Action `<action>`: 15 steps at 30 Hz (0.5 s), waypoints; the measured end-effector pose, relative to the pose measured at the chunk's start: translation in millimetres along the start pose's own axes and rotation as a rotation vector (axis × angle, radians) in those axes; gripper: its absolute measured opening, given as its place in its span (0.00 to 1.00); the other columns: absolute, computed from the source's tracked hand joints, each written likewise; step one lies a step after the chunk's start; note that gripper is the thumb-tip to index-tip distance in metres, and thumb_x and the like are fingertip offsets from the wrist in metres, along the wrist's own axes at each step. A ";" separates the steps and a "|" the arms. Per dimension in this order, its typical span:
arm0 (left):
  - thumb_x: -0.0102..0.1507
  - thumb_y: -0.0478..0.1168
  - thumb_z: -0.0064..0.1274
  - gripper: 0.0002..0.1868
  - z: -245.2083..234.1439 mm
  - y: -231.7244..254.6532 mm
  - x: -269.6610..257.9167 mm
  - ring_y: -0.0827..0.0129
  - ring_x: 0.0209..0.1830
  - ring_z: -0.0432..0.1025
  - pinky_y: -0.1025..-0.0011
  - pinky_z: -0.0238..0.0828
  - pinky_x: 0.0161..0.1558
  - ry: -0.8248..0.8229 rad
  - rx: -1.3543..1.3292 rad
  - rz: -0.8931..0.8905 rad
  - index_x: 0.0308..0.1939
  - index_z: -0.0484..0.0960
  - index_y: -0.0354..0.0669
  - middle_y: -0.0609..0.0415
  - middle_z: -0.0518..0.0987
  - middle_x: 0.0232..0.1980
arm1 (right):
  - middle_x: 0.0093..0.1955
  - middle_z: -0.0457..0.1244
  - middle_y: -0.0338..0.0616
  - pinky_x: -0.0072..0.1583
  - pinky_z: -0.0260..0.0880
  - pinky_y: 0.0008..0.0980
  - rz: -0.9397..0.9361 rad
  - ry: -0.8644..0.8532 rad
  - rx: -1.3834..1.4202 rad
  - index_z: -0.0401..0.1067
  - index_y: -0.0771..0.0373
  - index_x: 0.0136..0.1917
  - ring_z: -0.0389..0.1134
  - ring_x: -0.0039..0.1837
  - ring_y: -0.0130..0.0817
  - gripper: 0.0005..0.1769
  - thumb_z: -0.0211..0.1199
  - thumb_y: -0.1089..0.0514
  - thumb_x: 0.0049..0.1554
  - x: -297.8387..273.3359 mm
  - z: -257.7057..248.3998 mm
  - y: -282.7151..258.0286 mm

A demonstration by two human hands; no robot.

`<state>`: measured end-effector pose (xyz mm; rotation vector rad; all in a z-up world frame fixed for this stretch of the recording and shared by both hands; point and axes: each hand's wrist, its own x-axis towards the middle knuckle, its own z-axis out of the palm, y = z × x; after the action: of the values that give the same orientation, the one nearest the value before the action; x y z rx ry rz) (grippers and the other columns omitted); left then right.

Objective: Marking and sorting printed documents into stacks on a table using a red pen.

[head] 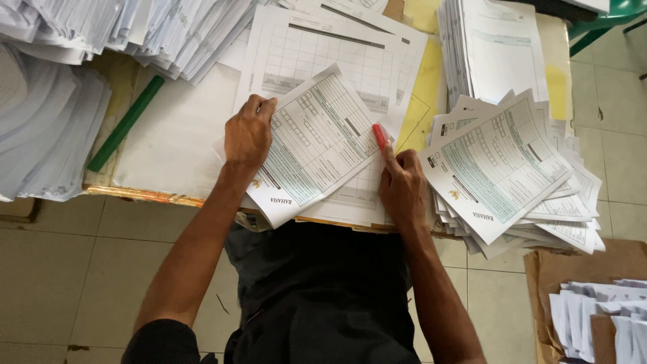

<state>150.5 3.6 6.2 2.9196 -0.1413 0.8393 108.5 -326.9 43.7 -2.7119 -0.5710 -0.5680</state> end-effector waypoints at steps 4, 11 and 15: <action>0.73 0.39 0.52 0.08 -1.0 1.7 2.2 0.69 0.42 0.81 0.73 0.80 0.37 0.040 -0.051 -0.044 0.53 0.85 0.49 0.61 0.76 0.42 | 0.45 0.61 0.61 0.40 0.73 0.44 0.068 0.052 0.052 0.75 0.73 0.65 0.68 0.42 0.52 0.20 0.59 0.71 0.60 -0.3 3.9 -1.4; 0.77 0.45 0.38 0.16 21.7 -7.2 16.9 0.58 0.44 0.77 0.62 0.78 0.42 0.094 -0.329 -0.233 0.60 0.78 0.45 0.53 0.75 0.46 | 0.49 0.60 0.51 0.40 0.72 0.42 0.024 0.226 0.197 0.73 0.61 0.70 0.68 0.41 0.46 0.24 0.60 0.67 0.61 -8.2 31.7 21.6; 0.70 0.46 0.55 0.26 11.1 15.9 28.5 0.44 0.54 0.74 0.51 0.76 0.50 -0.017 -0.262 -0.166 0.71 0.73 0.41 0.40 0.72 0.55 | 0.45 0.63 0.50 0.44 0.68 0.49 -0.150 0.115 0.198 0.77 0.51 0.62 0.68 0.40 0.49 0.22 0.62 0.68 0.57 5.7 16.6 2.3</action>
<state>178.5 -15.3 13.2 2.6512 -0.0087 0.7109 119.6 -320.9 31.2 -2.4478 -0.7623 -0.6630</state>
